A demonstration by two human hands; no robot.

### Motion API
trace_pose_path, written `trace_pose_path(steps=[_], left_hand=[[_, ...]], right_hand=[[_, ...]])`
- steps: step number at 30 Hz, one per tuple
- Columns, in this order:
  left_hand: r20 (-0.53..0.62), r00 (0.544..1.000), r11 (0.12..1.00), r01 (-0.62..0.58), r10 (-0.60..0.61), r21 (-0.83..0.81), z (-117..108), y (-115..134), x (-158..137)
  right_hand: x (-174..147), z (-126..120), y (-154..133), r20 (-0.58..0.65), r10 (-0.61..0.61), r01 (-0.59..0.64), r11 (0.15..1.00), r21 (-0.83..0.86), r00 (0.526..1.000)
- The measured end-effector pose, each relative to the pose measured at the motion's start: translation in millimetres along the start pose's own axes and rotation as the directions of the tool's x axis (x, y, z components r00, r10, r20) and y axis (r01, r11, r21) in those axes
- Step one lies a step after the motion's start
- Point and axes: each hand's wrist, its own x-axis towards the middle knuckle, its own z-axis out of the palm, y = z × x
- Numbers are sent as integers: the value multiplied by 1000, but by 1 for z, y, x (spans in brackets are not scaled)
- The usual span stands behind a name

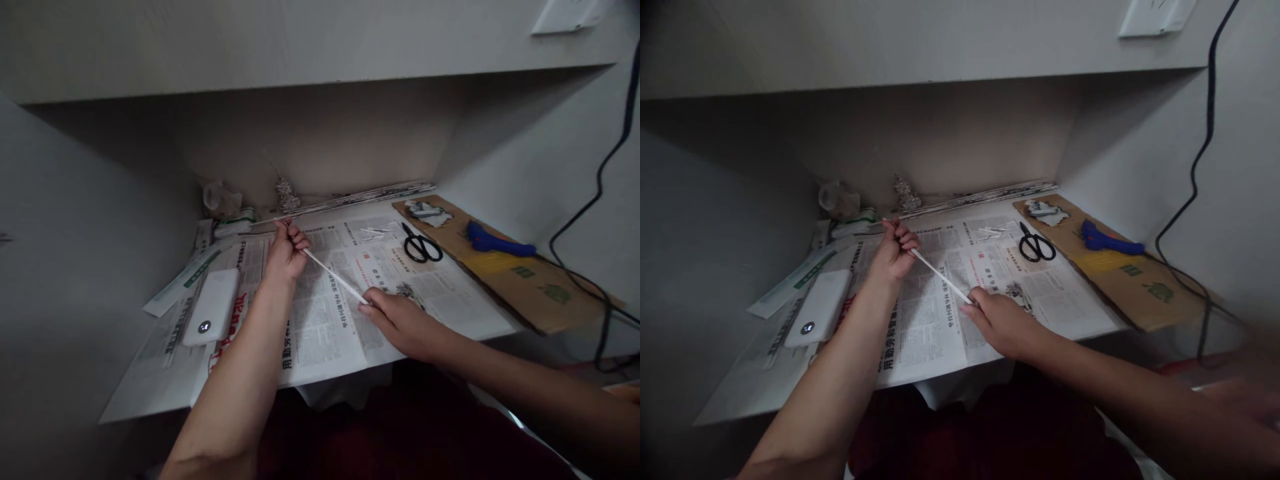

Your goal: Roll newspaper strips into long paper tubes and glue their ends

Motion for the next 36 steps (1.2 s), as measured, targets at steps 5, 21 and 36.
trace_pose_path(steps=[5, 21, 36], left_hand=[[70, 997, 998, 27, -23, -55, 3, 2, -2], [10, 999, 998, 51, -52, 20, 0, -16, -2], [-24, 1000, 979, 5, 0, 205, -6, -25, -1]], right_hand=[[-22, 2, 10, 303, 175, -300, 847, 439, 937], [82, 8, -20, 180, 46, -120, 897, 425, 983], [119, 21, -15, -57, -51, 47, 997, -64, 997]])
